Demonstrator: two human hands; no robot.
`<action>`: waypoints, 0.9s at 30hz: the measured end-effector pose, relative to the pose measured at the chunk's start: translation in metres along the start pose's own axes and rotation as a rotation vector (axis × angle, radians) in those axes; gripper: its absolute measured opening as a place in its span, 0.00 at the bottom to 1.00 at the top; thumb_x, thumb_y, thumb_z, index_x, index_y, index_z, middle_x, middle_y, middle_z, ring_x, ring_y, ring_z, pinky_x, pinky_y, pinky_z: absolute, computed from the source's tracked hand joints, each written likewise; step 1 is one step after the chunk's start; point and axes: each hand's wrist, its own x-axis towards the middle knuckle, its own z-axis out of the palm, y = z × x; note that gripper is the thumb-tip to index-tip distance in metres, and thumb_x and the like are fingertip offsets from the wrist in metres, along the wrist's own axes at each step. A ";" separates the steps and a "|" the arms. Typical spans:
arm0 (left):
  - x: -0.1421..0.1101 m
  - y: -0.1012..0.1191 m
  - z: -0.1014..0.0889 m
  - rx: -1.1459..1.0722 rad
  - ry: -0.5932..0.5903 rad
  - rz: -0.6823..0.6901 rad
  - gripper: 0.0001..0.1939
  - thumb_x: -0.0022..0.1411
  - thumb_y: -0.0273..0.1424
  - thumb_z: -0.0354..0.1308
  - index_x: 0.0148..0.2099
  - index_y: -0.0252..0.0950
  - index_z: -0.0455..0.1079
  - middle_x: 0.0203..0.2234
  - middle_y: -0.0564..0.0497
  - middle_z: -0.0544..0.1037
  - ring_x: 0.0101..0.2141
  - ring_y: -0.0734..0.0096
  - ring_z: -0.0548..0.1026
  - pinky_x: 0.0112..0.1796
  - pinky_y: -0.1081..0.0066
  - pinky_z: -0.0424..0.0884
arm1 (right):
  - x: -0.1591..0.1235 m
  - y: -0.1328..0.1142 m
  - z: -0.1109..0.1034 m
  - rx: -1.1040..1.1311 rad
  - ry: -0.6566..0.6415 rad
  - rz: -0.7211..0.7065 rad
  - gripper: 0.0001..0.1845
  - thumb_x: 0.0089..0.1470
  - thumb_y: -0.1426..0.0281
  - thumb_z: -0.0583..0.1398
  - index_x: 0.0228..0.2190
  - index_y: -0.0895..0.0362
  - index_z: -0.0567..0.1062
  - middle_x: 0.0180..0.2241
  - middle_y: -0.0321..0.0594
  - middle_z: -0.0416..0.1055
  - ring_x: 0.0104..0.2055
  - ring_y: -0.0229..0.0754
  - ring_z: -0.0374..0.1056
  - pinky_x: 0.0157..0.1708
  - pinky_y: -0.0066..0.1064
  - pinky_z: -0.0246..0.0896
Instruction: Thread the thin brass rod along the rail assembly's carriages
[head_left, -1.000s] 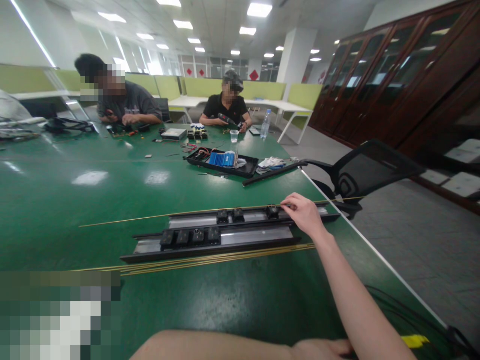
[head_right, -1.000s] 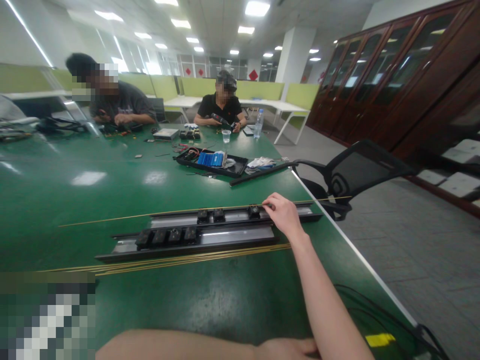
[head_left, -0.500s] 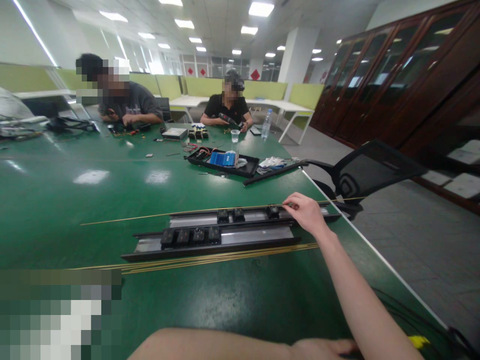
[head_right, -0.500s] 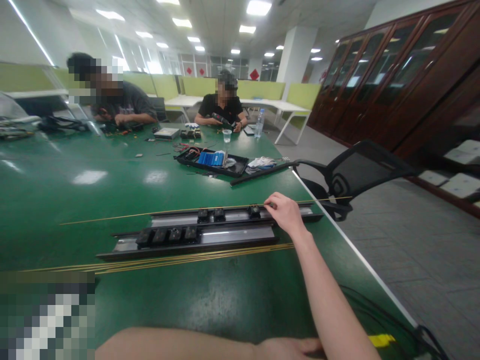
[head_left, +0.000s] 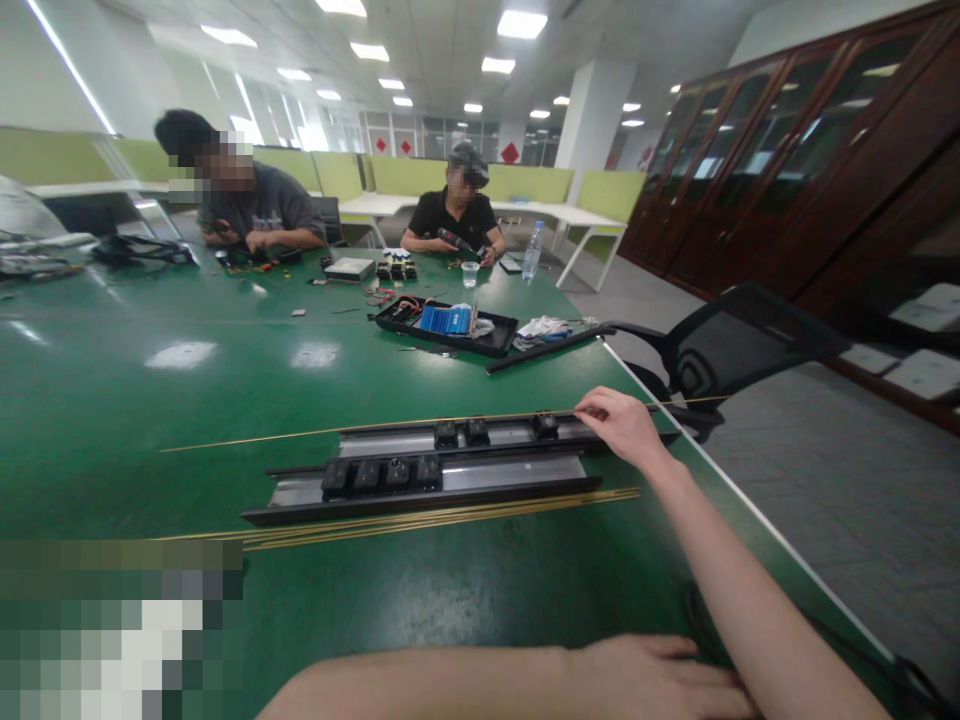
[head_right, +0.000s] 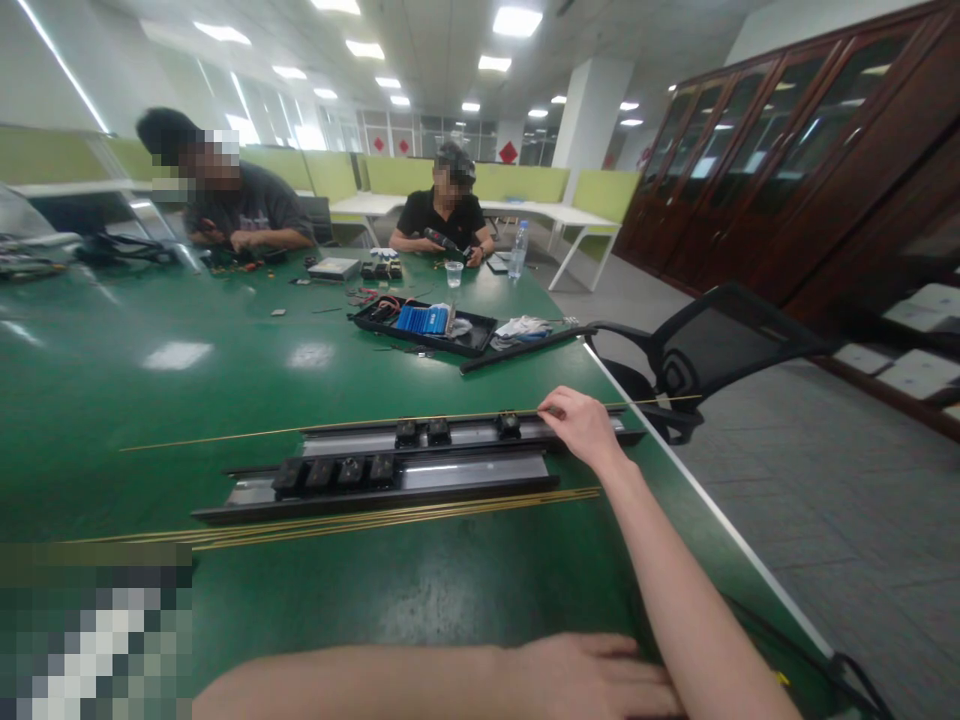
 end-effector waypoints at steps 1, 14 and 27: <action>-0.001 -0.010 -0.007 -0.038 -0.003 -0.039 0.25 0.73 0.41 0.44 0.65 0.36 0.66 0.65 0.48 0.65 0.66 0.66 0.61 0.62 0.65 0.64 | 0.000 0.001 0.000 0.003 -0.002 -0.001 0.07 0.58 0.68 0.61 0.29 0.54 0.79 0.35 0.40 0.78 0.30 0.40 0.72 0.33 0.33 0.65; -0.076 -0.134 -0.106 0.270 0.150 -1.000 0.32 0.65 0.36 0.60 0.67 0.29 0.61 0.63 0.37 0.68 0.64 0.52 0.64 0.65 0.54 0.57 | 0.002 0.003 -0.001 -0.040 -0.035 -0.021 0.07 0.58 0.68 0.61 0.30 0.54 0.79 0.35 0.39 0.77 0.30 0.40 0.71 0.32 0.32 0.64; -0.119 -0.156 -0.132 0.152 -0.169 -1.131 0.20 0.65 0.37 0.62 0.57 0.37 0.72 0.52 0.43 0.78 0.52 0.56 0.76 0.51 0.64 0.72 | 0.000 0.001 -0.001 -0.046 -0.013 0.002 0.07 0.58 0.69 0.61 0.29 0.54 0.79 0.35 0.38 0.78 0.29 0.39 0.71 0.32 0.32 0.63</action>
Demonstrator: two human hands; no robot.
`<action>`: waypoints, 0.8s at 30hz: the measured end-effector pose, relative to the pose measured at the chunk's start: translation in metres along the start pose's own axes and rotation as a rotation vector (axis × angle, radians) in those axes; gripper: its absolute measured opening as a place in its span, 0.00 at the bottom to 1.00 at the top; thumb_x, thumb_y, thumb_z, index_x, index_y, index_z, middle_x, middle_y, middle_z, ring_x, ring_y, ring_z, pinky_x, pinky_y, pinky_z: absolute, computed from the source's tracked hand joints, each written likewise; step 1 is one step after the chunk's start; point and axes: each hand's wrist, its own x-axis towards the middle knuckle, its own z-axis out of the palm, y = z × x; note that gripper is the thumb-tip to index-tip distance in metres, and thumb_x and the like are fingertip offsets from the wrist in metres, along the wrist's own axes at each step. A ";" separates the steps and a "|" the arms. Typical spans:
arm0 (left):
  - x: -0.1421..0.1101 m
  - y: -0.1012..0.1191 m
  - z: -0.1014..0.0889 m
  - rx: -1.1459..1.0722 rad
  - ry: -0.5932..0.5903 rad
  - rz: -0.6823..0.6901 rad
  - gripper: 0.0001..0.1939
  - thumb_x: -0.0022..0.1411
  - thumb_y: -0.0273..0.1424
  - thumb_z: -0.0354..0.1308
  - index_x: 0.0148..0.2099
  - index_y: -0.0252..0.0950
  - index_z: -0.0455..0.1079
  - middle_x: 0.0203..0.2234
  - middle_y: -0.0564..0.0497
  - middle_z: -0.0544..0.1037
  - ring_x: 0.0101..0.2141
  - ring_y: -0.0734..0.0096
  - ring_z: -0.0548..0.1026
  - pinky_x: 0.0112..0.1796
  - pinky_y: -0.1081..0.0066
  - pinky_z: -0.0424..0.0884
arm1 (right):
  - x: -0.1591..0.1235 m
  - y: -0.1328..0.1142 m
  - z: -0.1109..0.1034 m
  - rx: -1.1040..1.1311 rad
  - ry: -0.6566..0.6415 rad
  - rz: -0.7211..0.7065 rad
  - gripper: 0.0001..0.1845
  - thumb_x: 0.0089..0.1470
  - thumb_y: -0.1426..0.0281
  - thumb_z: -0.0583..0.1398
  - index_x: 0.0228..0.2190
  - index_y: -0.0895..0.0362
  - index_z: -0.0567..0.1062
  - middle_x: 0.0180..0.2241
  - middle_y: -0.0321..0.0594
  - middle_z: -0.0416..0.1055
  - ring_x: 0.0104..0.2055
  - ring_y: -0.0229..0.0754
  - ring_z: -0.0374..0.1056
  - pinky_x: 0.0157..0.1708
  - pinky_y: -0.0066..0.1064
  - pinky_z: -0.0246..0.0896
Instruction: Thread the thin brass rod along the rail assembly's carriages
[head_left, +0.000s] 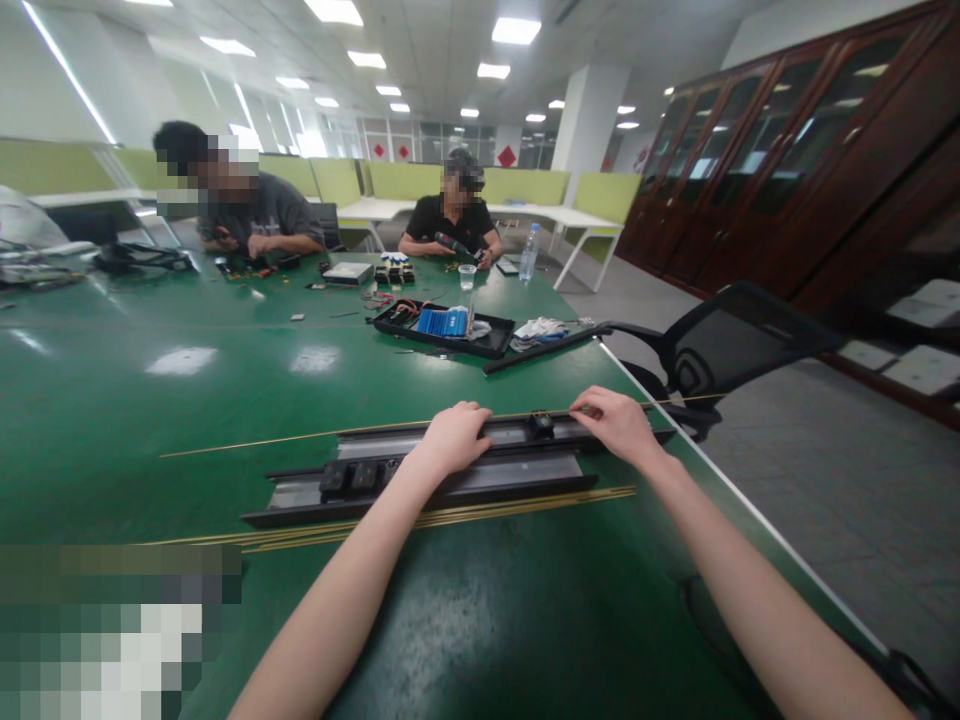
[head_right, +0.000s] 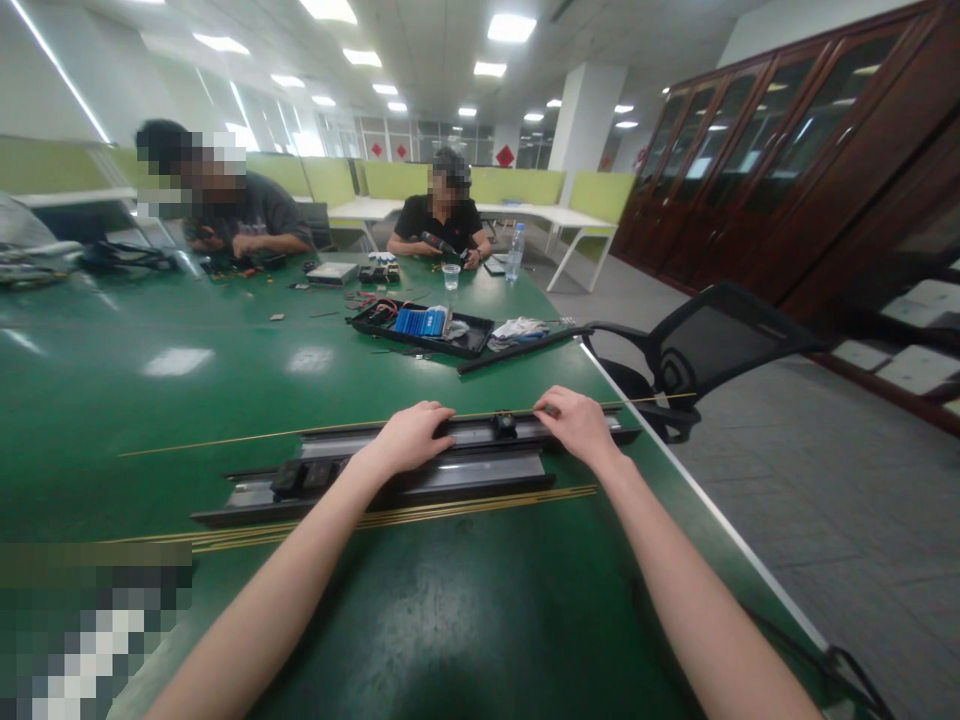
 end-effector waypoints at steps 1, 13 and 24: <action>0.000 -0.002 0.000 -0.009 -0.012 0.002 0.19 0.66 0.35 0.61 0.58 0.37 0.72 0.53 0.43 0.78 0.53 0.57 0.76 0.52 0.65 0.72 | 0.000 0.000 0.000 0.002 0.002 -0.002 0.06 0.58 0.69 0.61 0.29 0.53 0.79 0.35 0.38 0.78 0.29 0.39 0.71 0.32 0.32 0.63; 0.003 -0.010 0.000 -0.072 -0.062 -0.028 0.23 0.66 0.36 0.62 0.61 0.40 0.72 0.55 0.46 0.78 0.55 0.55 0.76 0.55 0.64 0.71 | -0.002 0.008 -0.001 -0.017 0.012 0.014 0.06 0.57 0.68 0.63 0.30 0.53 0.79 0.35 0.38 0.77 0.30 0.39 0.71 0.33 0.32 0.63; 0.003 -0.011 0.000 -0.073 -0.051 -0.052 0.26 0.64 0.38 0.63 0.63 0.39 0.71 0.55 0.44 0.78 0.54 0.53 0.77 0.54 0.63 0.73 | -0.004 0.010 -0.004 -0.016 0.010 0.027 0.07 0.58 0.67 0.62 0.30 0.53 0.79 0.36 0.38 0.78 0.29 0.38 0.71 0.32 0.32 0.63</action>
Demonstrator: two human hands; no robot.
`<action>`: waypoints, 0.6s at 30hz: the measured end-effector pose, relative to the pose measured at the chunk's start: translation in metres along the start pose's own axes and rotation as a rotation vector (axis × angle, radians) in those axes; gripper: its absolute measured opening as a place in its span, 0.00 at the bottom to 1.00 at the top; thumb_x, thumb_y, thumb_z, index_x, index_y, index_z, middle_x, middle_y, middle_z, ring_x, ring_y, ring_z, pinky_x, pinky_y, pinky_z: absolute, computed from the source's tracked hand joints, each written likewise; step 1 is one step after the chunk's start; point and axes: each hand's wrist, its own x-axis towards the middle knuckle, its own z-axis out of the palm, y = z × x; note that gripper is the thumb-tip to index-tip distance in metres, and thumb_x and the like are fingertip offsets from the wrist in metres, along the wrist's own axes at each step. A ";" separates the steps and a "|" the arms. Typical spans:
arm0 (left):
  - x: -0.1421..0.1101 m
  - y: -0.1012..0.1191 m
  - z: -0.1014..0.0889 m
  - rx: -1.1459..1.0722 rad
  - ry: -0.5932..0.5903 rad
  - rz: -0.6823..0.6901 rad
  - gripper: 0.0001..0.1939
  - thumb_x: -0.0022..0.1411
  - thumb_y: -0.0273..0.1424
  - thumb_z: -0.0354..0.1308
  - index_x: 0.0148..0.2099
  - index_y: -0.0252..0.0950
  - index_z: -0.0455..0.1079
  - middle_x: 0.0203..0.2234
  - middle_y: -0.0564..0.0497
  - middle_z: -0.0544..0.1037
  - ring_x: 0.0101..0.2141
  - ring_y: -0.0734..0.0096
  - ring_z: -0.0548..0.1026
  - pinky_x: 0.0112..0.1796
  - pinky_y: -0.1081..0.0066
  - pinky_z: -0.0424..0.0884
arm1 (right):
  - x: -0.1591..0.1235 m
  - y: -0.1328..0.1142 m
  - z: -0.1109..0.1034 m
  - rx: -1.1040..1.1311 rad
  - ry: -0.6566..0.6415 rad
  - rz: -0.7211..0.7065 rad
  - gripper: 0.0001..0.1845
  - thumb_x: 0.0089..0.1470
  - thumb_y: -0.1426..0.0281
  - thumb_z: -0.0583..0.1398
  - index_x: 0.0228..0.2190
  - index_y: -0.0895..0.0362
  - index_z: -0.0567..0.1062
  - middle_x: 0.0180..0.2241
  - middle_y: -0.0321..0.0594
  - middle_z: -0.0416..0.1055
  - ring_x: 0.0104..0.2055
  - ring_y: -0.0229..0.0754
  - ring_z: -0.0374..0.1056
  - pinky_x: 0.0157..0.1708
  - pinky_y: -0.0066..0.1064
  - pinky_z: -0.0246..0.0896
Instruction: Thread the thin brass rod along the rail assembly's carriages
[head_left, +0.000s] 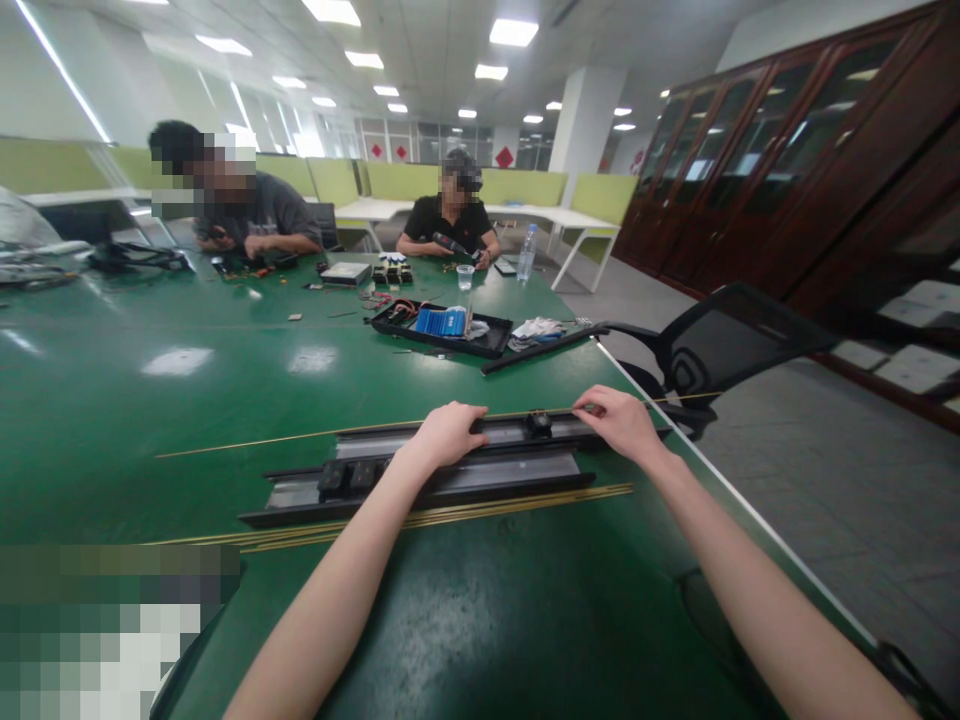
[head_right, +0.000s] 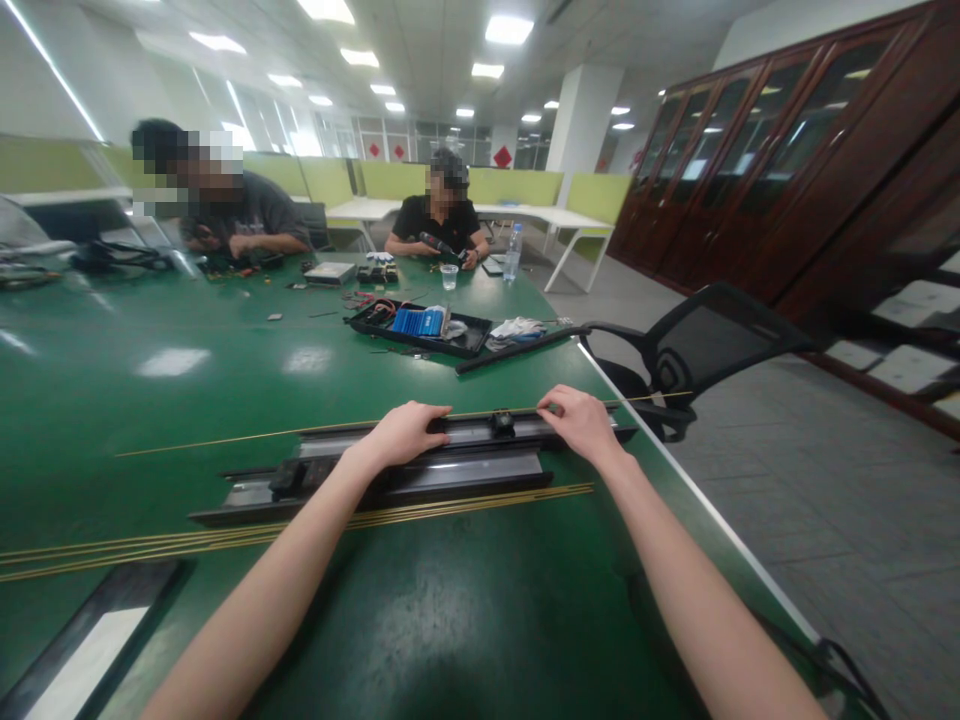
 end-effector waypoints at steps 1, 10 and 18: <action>0.000 0.000 0.000 0.001 0.001 0.000 0.25 0.64 0.37 0.63 0.62 0.39 0.71 0.55 0.44 0.78 0.54 0.53 0.77 0.53 0.62 0.73 | 0.000 0.002 0.000 -0.005 0.002 0.002 0.07 0.58 0.66 0.62 0.30 0.53 0.79 0.36 0.38 0.78 0.29 0.39 0.71 0.32 0.32 0.63; -0.009 0.049 0.005 -0.036 0.182 0.242 0.29 0.67 0.33 0.58 0.67 0.34 0.62 0.64 0.43 0.68 0.63 0.59 0.68 0.63 0.64 0.63 | -0.001 0.007 0.000 -0.004 0.014 -0.006 0.09 0.58 0.64 0.61 0.30 0.52 0.79 0.35 0.39 0.79 0.28 0.40 0.71 0.31 0.33 0.64; -0.023 0.100 0.065 0.009 0.204 0.497 0.36 0.66 0.46 0.58 0.67 0.28 0.60 0.66 0.35 0.63 0.68 0.49 0.59 0.67 0.56 0.56 | -0.001 0.005 -0.003 -0.014 0.001 -0.002 0.08 0.58 0.66 0.61 0.31 0.53 0.79 0.35 0.40 0.79 0.28 0.40 0.71 0.32 0.32 0.64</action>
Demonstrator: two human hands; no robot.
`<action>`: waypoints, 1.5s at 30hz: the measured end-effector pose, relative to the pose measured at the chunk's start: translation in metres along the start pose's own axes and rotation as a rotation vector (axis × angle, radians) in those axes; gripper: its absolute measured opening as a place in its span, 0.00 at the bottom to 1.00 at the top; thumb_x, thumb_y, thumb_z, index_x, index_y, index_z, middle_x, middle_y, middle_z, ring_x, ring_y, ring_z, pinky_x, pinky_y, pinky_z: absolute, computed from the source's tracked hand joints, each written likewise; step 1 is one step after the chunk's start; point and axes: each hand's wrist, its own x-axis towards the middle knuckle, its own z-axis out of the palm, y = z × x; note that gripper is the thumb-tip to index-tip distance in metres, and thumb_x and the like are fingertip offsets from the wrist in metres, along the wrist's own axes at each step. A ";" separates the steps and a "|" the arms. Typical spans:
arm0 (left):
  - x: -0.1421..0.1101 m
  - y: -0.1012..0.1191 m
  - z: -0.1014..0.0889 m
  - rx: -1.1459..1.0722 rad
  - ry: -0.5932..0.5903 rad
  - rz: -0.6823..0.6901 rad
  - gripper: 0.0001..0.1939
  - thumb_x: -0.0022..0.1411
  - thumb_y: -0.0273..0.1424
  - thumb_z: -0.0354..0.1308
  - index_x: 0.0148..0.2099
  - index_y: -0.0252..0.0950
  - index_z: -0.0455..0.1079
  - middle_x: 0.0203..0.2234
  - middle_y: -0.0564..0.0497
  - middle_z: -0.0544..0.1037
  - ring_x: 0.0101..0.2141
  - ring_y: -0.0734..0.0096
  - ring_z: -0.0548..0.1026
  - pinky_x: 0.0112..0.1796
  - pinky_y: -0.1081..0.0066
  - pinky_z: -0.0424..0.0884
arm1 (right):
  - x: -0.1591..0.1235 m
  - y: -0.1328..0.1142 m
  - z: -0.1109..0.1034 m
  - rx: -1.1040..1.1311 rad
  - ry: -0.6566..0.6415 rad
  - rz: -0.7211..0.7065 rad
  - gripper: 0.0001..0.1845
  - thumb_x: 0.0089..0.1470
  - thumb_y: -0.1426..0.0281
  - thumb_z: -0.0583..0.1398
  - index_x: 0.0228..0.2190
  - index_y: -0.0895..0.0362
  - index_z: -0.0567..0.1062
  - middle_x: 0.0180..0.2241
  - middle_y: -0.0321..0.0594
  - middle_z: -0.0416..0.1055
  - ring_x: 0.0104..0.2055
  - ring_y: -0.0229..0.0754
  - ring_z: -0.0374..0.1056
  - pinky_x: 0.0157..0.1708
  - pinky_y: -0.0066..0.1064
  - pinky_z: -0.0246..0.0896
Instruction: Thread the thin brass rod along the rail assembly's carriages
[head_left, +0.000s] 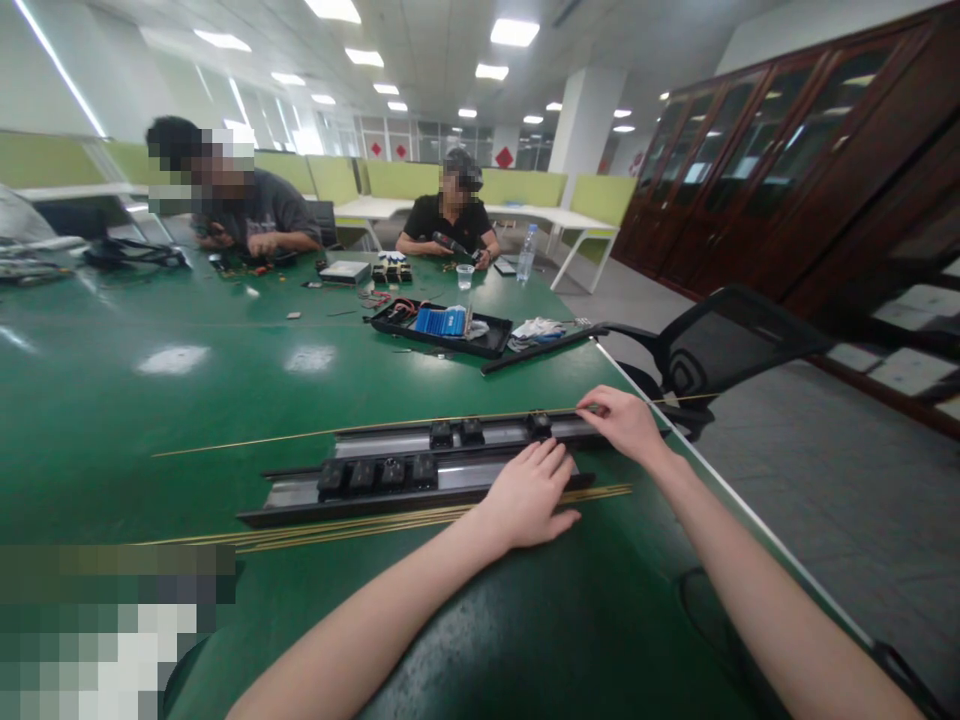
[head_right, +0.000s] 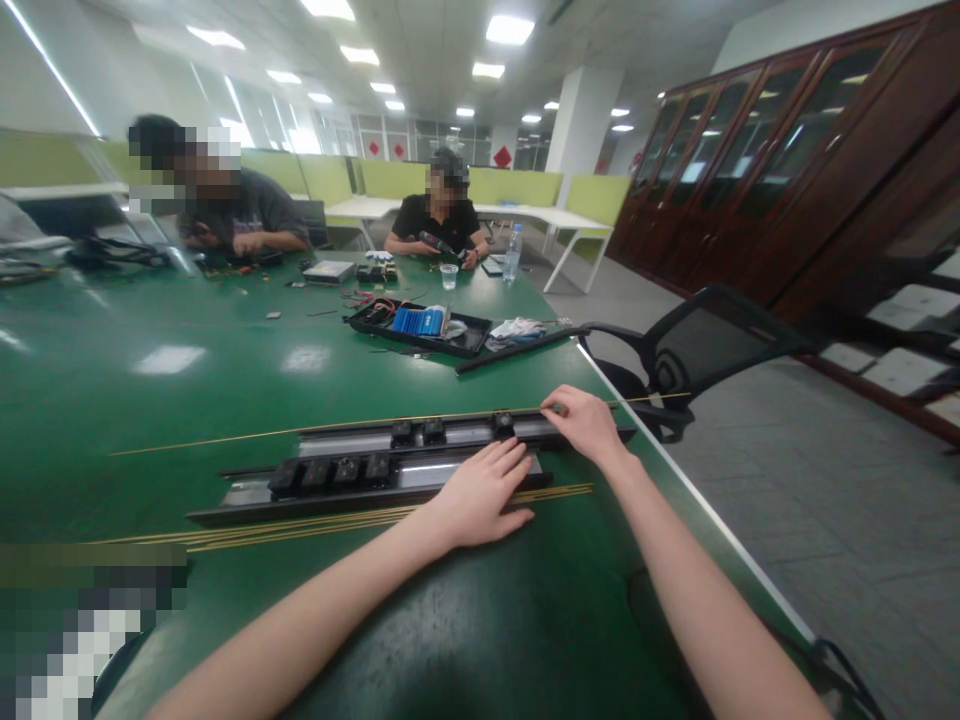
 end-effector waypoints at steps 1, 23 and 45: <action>-0.002 0.001 0.005 0.014 0.000 -0.001 0.37 0.67 0.47 0.57 0.67 0.28 0.59 0.67 0.35 0.62 0.68 0.49 0.57 0.67 0.56 0.55 | 0.000 0.000 0.000 -0.004 0.001 -0.003 0.08 0.58 0.66 0.61 0.31 0.53 0.79 0.36 0.40 0.79 0.28 0.40 0.71 0.32 0.32 0.64; -0.009 0.001 0.024 0.096 0.062 0.006 0.30 0.69 0.36 0.52 0.68 0.25 0.58 0.56 0.38 0.74 0.69 0.50 0.56 0.68 0.58 0.53 | -0.005 0.010 -0.007 -0.027 0.015 -0.006 0.08 0.59 0.64 0.61 0.32 0.52 0.79 0.38 0.39 0.79 0.29 0.40 0.70 0.33 0.34 0.65; -0.009 0.000 0.026 0.102 0.063 0.010 0.30 0.69 0.36 0.52 0.68 0.25 0.58 0.53 0.38 0.76 0.68 0.48 0.57 0.68 0.58 0.54 | -0.007 0.018 -0.009 -0.048 0.032 0.006 0.08 0.58 0.64 0.61 0.31 0.52 0.79 0.37 0.38 0.78 0.30 0.40 0.71 0.32 0.34 0.64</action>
